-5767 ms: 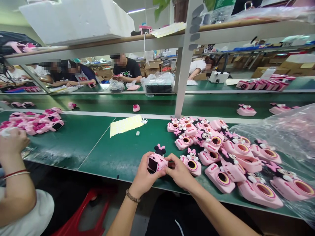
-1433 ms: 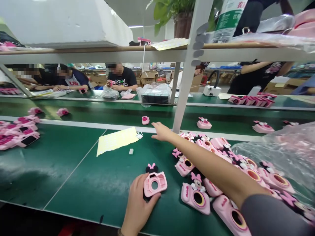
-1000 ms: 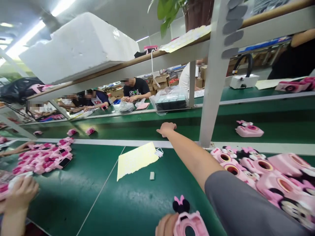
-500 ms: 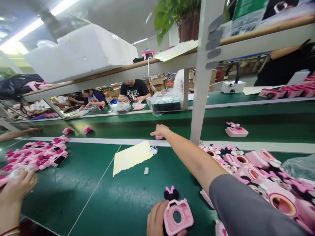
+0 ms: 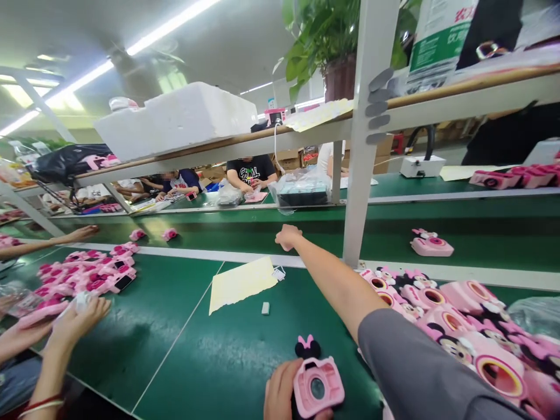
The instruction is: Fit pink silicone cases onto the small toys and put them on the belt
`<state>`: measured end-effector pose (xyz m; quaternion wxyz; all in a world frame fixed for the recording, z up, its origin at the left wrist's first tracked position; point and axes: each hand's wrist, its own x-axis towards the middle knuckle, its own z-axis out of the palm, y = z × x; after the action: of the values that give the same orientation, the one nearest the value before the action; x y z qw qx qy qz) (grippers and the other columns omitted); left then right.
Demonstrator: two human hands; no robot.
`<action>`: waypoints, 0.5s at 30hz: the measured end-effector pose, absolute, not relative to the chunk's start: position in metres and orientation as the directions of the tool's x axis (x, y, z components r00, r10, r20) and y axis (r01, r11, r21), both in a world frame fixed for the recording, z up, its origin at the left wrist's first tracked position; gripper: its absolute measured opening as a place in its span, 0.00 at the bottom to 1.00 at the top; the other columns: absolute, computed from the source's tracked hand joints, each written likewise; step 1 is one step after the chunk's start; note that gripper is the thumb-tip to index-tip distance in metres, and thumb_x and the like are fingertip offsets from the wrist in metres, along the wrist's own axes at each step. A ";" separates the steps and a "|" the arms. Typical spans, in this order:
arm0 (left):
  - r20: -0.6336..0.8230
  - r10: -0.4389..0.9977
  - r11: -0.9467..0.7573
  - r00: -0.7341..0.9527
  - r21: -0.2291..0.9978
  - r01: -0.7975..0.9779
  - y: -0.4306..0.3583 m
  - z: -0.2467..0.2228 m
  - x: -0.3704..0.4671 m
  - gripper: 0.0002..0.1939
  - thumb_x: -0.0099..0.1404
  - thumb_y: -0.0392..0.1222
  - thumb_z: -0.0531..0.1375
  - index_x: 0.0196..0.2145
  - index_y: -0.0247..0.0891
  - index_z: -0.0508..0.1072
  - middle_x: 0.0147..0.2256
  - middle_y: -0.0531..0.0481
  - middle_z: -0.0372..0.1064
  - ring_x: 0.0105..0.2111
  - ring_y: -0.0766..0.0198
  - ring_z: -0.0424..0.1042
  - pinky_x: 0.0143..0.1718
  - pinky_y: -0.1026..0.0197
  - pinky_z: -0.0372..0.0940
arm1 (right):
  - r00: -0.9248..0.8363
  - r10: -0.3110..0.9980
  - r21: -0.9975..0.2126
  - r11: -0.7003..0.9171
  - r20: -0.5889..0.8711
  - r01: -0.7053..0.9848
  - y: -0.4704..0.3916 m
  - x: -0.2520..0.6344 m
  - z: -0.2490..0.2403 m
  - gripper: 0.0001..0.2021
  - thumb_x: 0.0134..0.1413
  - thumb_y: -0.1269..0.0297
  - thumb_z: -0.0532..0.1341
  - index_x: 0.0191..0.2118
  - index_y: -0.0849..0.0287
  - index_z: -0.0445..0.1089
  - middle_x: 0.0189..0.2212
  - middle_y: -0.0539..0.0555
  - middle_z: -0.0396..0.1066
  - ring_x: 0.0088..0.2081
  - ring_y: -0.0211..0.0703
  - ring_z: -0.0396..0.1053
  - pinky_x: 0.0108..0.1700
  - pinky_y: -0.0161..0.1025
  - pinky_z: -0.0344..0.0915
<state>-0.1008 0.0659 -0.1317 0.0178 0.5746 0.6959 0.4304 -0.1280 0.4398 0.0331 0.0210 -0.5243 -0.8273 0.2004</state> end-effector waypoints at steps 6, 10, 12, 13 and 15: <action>0.391 0.871 -0.074 -0.299 0.705 0.705 0.061 -0.111 -0.102 0.30 0.54 0.53 0.66 0.54 0.44 0.68 0.52 0.43 0.69 0.52 0.49 0.69 0.53 0.47 0.65 | -0.641 0.766 -0.373 0.606 0.036 0.703 0.403 -0.063 0.065 0.22 0.57 0.63 0.66 0.56 0.63 0.66 0.51 0.61 0.70 0.51 0.51 0.68 0.52 0.49 0.67; 0.212 0.960 -0.029 -0.184 0.726 0.687 0.055 -0.073 -0.098 0.28 0.56 0.48 0.67 0.54 0.45 0.68 0.53 0.45 0.69 0.53 0.50 0.67 0.54 0.45 0.62 | -0.755 0.647 -0.385 0.727 0.106 0.569 0.329 -0.005 0.074 0.35 0.45 0.69 0.69 0.61 0.66 0.62 0.52 0.64 0.70 0.55 0.55 0.65 0.55 0.42 0.63; 0.182 0.972 -0.032 -0.149 0.730 0.683 0.051 -0.059 -0.094 0.30 0.54 0.47 0.69 0.53 0.45 0.68 0.52 0.45 0.70 0.52 0.50 0.68 0.53 0.46 0.61 | -0.798 0.586 -0.407 0.770 0.145 0.491 0.279 0.026 0.072 0.33 0.47 0.67 0.67 0.61 0.64 0.62 0.55 0.62 0.68 0.56 0.53 0.65 0.57 0.42 0.62; 0.175 0.975 -0.038 -0.133 0.730 0.682 0.050 -0.055 -0.092 0.30 0.53 0.46 0.70 0.53 0.45 0.68 0.51 0.46 0.70 0.51 0.50 0.68 0.53 0.46 0.61 | -0.818 0.551 -0.430 0.787 0.167 0.443 0.252 0.042 0.069 0.32 0.48 0.66 0.66 0.61 0.62 0.62 0.54 0.60 0.69 0.55 0.52 0.66 0.57 0.42 0.62; 0.157 0.982 -0.044 -0.106 0.733 0.679 0.045 -0.050 -0.087 0.30 0.51 0.45 0.70 0.51 0.43 0.69 0.48 0.46 0.71 0.48 0.51 0.69 0.50 0.48 0.62 | -0.841 0.482 -0.512 0.801 0.245 0.310 0.199 0.071 0.057 0.29 0.50 0.65 0.64 0.60 0.59 0.64 0.54 0.59 0.69 0.54 0.51 0.67 0.57 0.44 0.63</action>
<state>-0.0874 0.0453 -0.0504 0.2167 0.6324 0.6565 0.3495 0.0711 0.1989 0.0572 0.1850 -0.2128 -0.9307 0.2328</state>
